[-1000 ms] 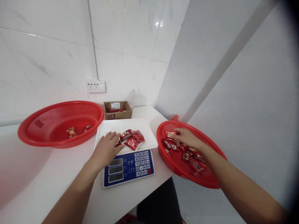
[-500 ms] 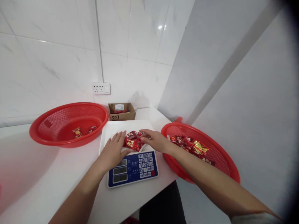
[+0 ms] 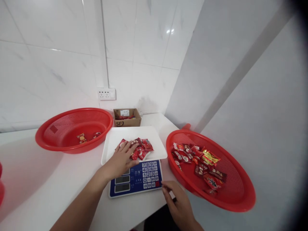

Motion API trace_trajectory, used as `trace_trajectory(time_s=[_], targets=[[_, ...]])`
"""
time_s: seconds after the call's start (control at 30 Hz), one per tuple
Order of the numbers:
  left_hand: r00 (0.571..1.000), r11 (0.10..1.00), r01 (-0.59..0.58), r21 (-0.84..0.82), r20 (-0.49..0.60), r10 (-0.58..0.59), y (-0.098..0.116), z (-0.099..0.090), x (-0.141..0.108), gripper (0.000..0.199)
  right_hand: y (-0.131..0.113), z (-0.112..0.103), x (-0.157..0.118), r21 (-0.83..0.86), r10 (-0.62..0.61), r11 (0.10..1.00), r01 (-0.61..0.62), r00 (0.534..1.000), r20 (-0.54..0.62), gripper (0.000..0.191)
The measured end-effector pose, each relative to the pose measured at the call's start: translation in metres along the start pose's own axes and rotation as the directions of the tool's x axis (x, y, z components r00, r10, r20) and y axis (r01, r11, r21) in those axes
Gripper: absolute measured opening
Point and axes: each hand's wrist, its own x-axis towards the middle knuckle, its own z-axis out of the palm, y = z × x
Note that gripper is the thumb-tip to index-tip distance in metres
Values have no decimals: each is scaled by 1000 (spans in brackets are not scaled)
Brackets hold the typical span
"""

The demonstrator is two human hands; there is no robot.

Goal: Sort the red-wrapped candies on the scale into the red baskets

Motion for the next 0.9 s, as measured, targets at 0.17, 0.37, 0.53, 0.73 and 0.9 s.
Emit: trace_trajectory(time_s=[0.17, 0.37, 0.53, 0.73, 0.9], targets=[[995, 998, 62, 16, -79, -61, 9, 0, 12, 65, 26, 15, -8, 123, 146, 983, -135, 986, -85, 23], [993, 995, 98, 33, -63, -96, 32, -2, 32, 64, 44, 26, 2, 310, 301, 917, -251, 945, -126, 35], [999, 996, 52, 69, -9, -51, 40, 4, 47, 65, 52, 30, -1, 367, 330, 886, -283, 941, -71, 36], [1000, 996, -21, 90, 4, 20, 24, 4, 53, 60, 61, 30, -6, 362, 289, 893, -267, 957, -8, 31], [993, 990, -116, 75, 36, 113, 7, -10, 43, 57, 70, 31, -7, 373, 276, 887, -272, 960, 43, 30]])
